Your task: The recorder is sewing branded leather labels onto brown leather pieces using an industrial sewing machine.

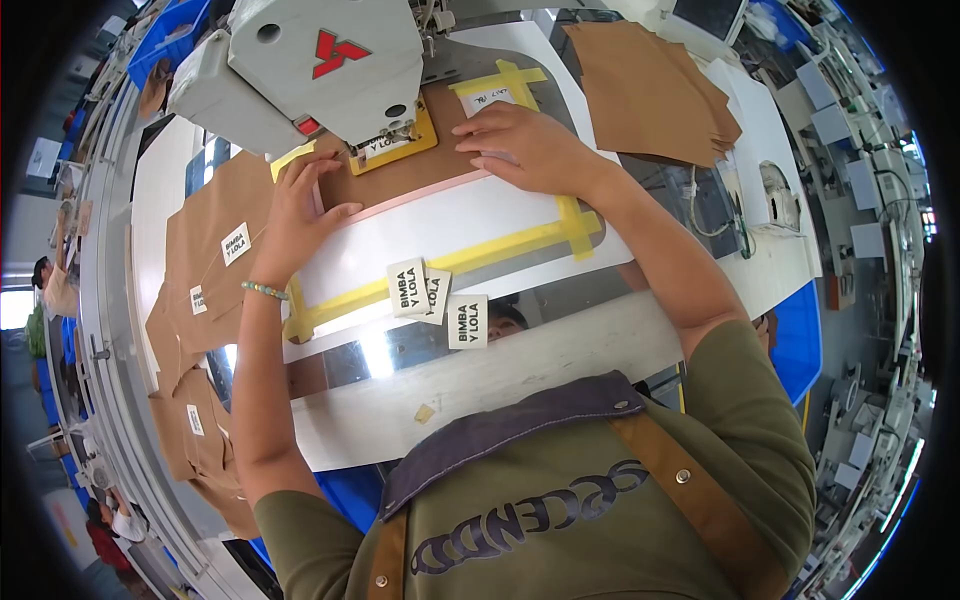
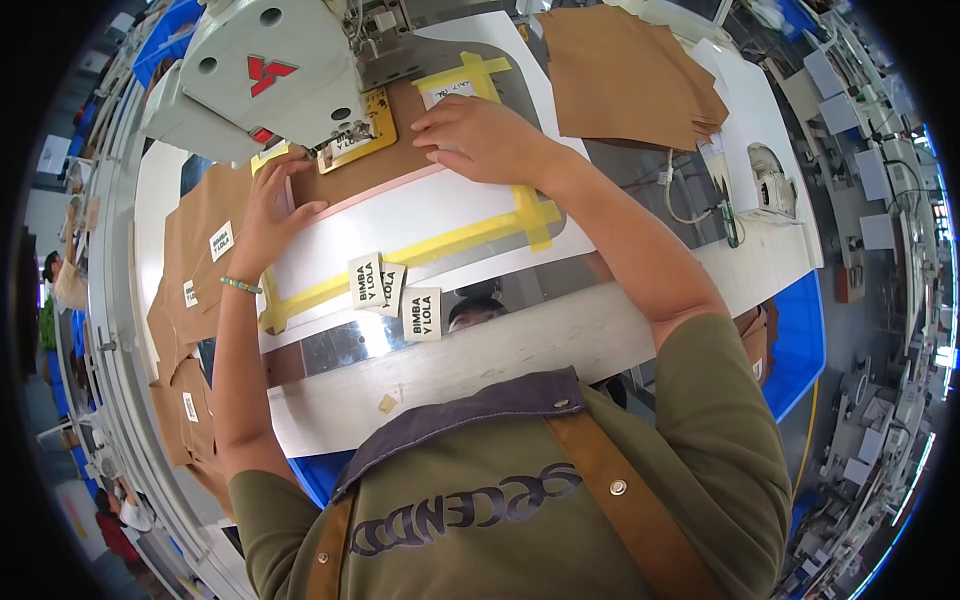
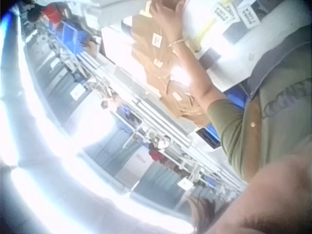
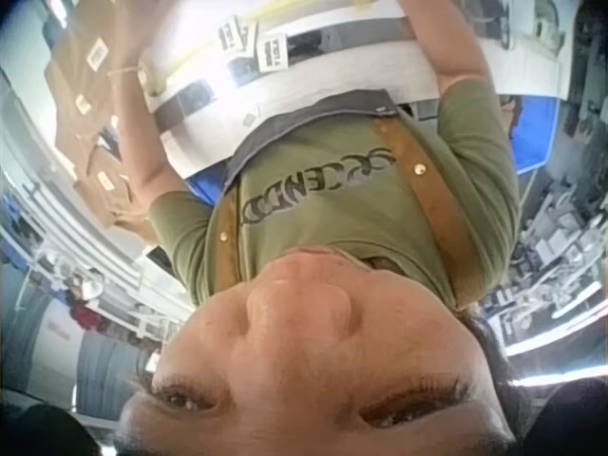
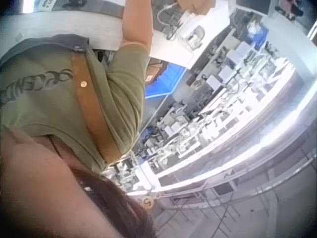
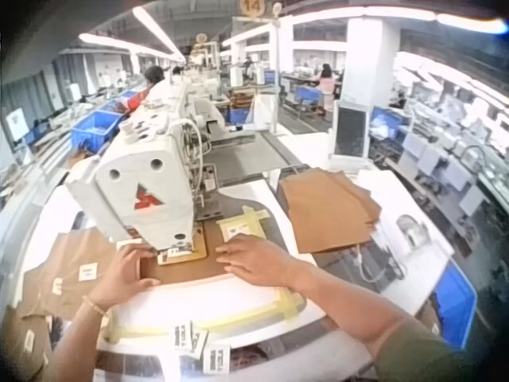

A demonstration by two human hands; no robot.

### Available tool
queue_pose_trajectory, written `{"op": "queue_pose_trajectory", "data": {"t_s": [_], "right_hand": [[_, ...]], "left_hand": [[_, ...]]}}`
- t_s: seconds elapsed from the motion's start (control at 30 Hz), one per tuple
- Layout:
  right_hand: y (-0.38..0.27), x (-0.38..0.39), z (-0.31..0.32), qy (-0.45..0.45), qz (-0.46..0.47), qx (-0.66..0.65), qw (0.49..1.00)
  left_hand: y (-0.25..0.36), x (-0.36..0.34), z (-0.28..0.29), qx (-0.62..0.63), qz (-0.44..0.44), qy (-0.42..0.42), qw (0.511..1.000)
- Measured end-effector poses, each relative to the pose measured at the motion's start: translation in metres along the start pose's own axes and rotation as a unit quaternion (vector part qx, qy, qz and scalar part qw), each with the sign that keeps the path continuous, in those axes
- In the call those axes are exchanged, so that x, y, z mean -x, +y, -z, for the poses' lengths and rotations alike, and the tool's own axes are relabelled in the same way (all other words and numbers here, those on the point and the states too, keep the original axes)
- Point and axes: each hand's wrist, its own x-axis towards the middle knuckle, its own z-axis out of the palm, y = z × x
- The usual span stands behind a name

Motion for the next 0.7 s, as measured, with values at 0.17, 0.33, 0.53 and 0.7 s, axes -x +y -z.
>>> {"op": "queue_pose_trajectory", "data": {"t_s": [0.17, 0.33, 0.53, 0.7], "right_hand": [[-0.005, 0.002, 0.004, -0.044, -0.014, -0.01, 0.999], [-0.035, -0.001, 0.044, -0.069, -0.014, 0.013, 0.997], [-0.039, 0.027, 0.089, 0.011, -0.05, 0.152, 0.987], [-0.015, 0.074, 0.122, 0.012, -0.153, 0.239, 0.959]], "left_hand": [[-0.009, 0.002, 0.003, 0.032, -0.014, -0.017, 0.999], [-0.013, -0.001, -0.002, 0.025, -0.006, -0.008, 1.0], [0.001, 0.002, -0.022, -0.019, -0.066, 0.068, 0.995], [0.029, 0.007, -0.029, -0.094, -0.201, 0.085, 0.971]]}}
